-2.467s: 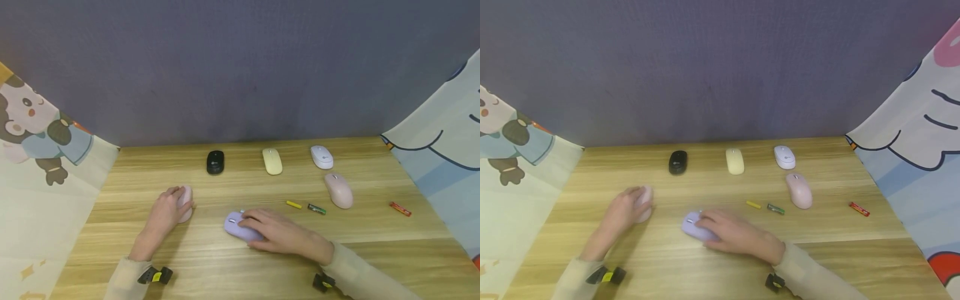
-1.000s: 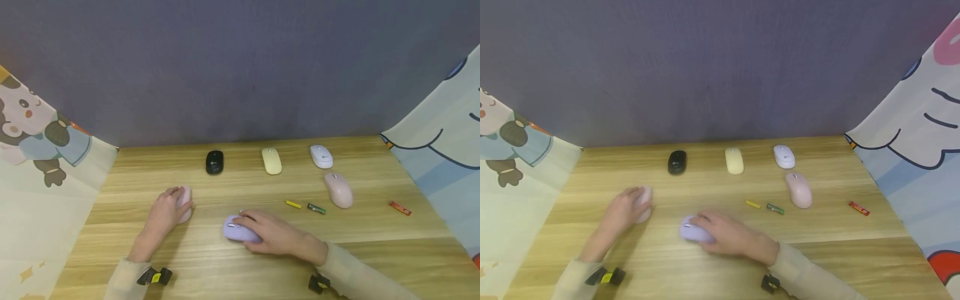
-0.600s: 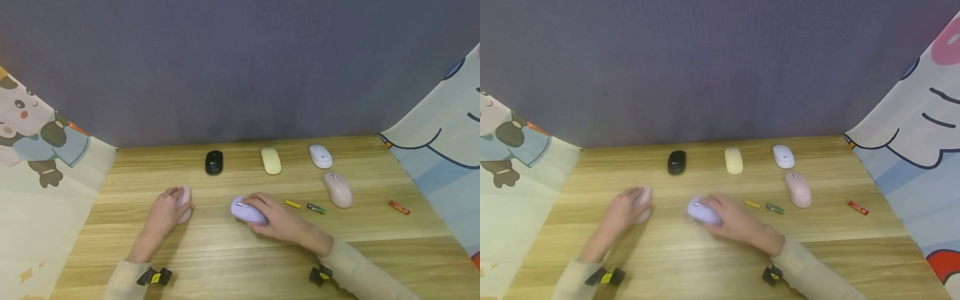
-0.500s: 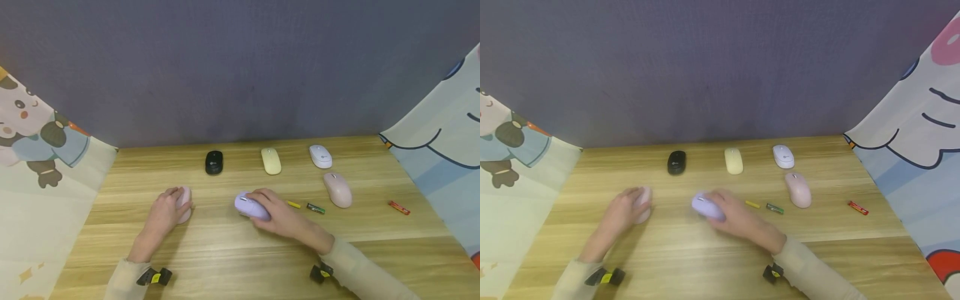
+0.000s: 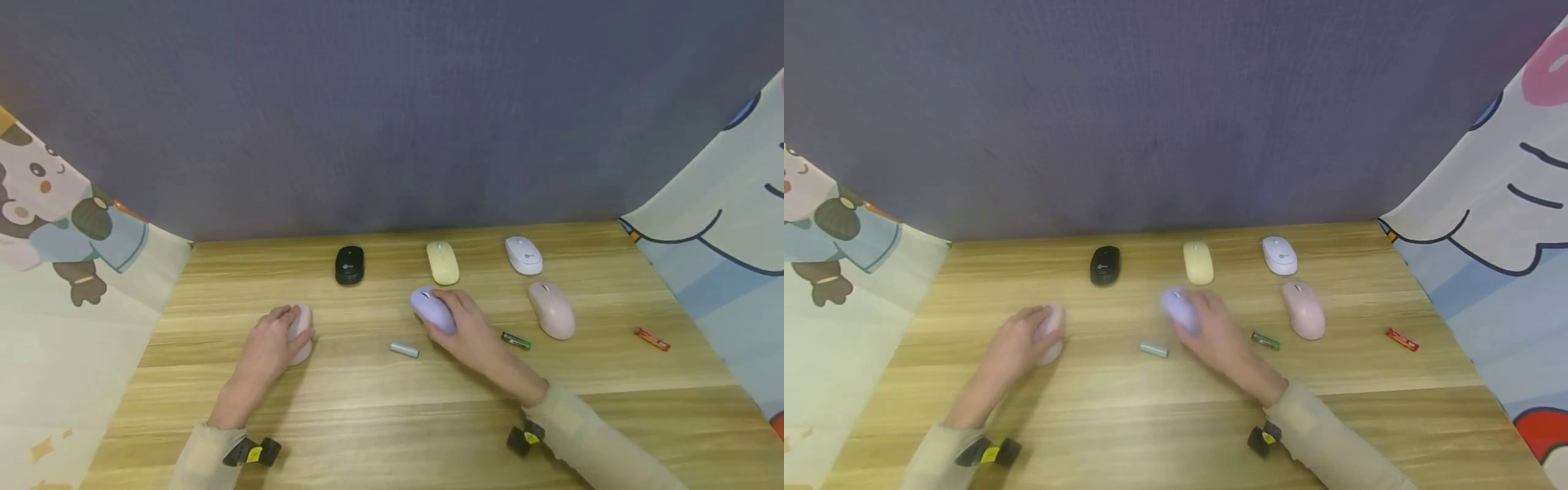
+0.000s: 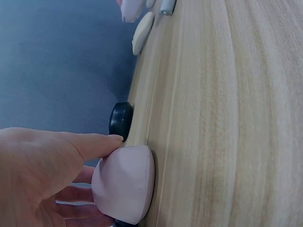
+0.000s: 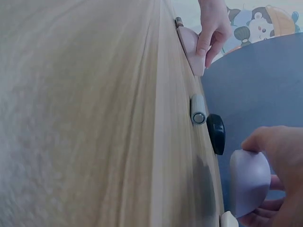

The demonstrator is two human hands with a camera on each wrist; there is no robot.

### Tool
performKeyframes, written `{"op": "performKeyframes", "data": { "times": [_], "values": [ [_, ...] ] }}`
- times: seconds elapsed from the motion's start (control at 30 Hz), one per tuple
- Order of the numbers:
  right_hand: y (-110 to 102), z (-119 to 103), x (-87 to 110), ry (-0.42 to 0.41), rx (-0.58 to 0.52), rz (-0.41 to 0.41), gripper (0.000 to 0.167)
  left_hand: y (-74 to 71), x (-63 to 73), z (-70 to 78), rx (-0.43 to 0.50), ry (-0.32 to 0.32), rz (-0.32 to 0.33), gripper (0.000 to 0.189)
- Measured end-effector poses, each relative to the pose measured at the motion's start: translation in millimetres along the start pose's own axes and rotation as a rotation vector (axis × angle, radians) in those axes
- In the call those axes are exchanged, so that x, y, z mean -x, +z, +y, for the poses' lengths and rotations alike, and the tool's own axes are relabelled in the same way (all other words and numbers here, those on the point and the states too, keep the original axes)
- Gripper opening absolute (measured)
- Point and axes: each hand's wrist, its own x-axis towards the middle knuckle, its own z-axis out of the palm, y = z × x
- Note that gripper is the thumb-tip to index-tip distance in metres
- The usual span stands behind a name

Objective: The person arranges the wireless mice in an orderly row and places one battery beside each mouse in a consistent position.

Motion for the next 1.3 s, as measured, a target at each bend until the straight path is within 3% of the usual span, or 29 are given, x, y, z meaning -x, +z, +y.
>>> {"op": "performKeyframes", "data": {
  "times": [0.27,0.7,0.87,0.97,1.17,1.3],
  "values": [
    [2.1,8.5,-3.8,0.100,0.022,-0.026,0.062,2.2,1.1,-1.3,0.000,0.024,0.028,0.054],
    [9.4,12.8,-5.7,0.147,0.059,-0.036,0.063,2.9,0.1,-3.1,0.008,0.047,0.052,0.054],
    [6.1,12.6,-6.3,0.142,0.065,-0.075,0.066,3.7,0.1,-3.6,0.006,0.045,0.051,0.054],
    [-0.5,14.8,-7.8,0.097,0.079,-0.106,0.064,3.4,0.0,-3.2,0.001,0.048,0.051,0.054],
    [-14.0,25.2,-11.0,-0.098,0.051,-0.173,0.051,2.0,0.1,-2.6,0.002,0.028,0.022,0.055],
    [-17.5,31.9,-10.1,-0.158,0.011,-0.240,0.047,1.9,-0.2,-2.6,0.002,0.020,0.013,0.056]
  ]
}}
